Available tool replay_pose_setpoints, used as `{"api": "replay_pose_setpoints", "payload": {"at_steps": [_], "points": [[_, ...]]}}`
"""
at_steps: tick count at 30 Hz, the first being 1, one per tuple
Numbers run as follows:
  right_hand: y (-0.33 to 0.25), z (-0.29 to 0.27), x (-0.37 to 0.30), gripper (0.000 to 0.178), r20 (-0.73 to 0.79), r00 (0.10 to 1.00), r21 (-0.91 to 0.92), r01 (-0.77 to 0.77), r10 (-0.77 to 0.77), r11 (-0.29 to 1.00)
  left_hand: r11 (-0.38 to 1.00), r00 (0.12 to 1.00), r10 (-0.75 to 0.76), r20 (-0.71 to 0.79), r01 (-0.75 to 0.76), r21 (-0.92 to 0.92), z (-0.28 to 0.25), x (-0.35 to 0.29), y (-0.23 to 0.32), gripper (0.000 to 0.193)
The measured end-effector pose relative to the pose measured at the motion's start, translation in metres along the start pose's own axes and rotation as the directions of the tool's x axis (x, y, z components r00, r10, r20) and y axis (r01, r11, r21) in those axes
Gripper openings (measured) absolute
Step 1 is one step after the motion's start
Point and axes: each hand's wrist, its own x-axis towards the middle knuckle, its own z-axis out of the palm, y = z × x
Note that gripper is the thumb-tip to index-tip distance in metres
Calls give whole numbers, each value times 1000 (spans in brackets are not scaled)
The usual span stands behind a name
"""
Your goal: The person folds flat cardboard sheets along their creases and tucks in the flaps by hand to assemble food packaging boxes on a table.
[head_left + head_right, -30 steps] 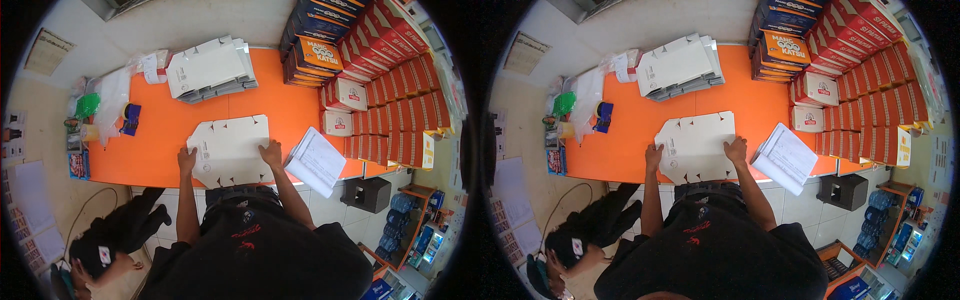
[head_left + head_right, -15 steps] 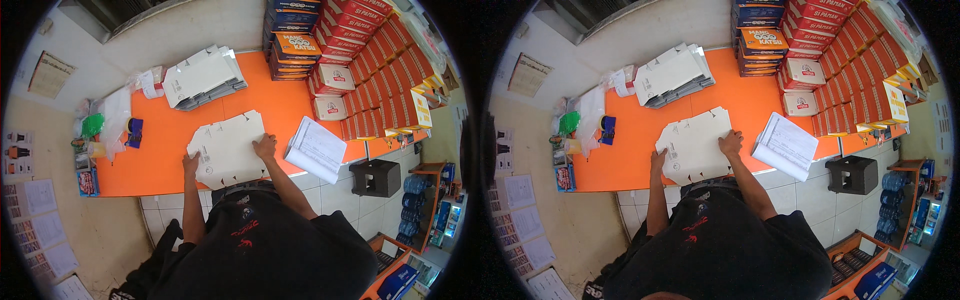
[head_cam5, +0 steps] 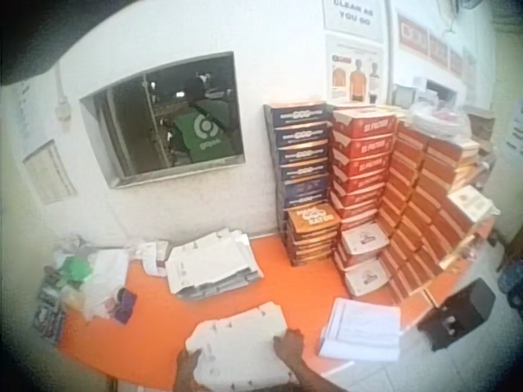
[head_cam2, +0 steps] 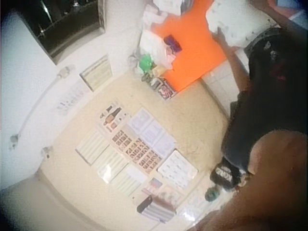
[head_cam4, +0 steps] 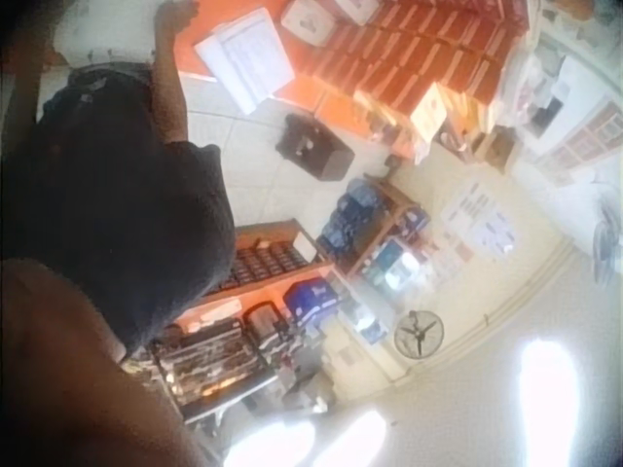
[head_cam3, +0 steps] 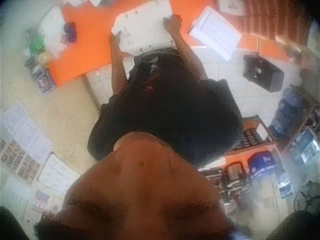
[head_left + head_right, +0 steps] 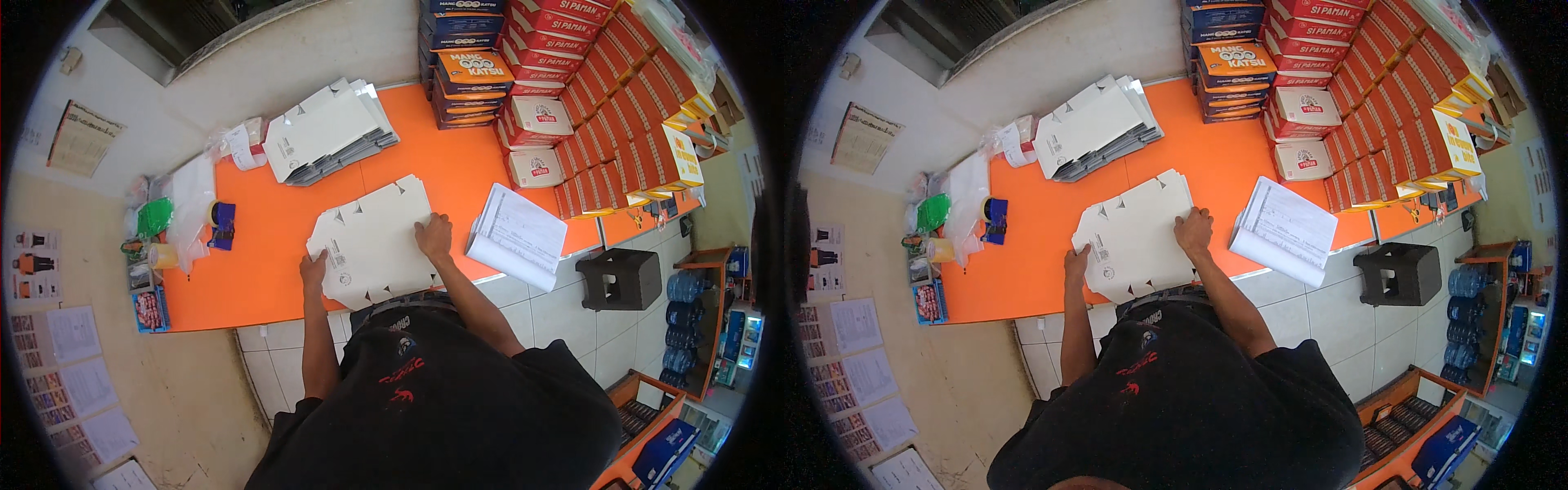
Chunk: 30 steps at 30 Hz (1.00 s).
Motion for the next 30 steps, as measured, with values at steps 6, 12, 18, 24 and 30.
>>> {"api": "replay_pose_setpoints", "payload": {"at_steps": [6, 12, 18, 24, 30], "points": [[5, 3, 13, 45, 58, 997, 26, -46, 44, 999, 999, 1000, -7, -6, 8, 50, -2, -3, 9, 41], [12, -1, 31, 54, 159, 974, 352, -206, 159, 913, 999, 999, 7, 53, -9, 42, -3, -5, 12, 45], [28, 15, 32, 44, 159, 954, 786, 33, -254, 618, 964, 988, -127, -83, 143, 223, -5, -22, 40, 60], [-35, -72, -1, 31, 175, 899, 906, 12, -401, 423, 783, 902, 369, -223, -431, -448, -39, -63, 93, 43], [-21, -86, 23, 35, 112, 821, 822, 241, -560, 517, 601, 758, 607, -237, -634, -487, -49, -66, 107, 33]]}}
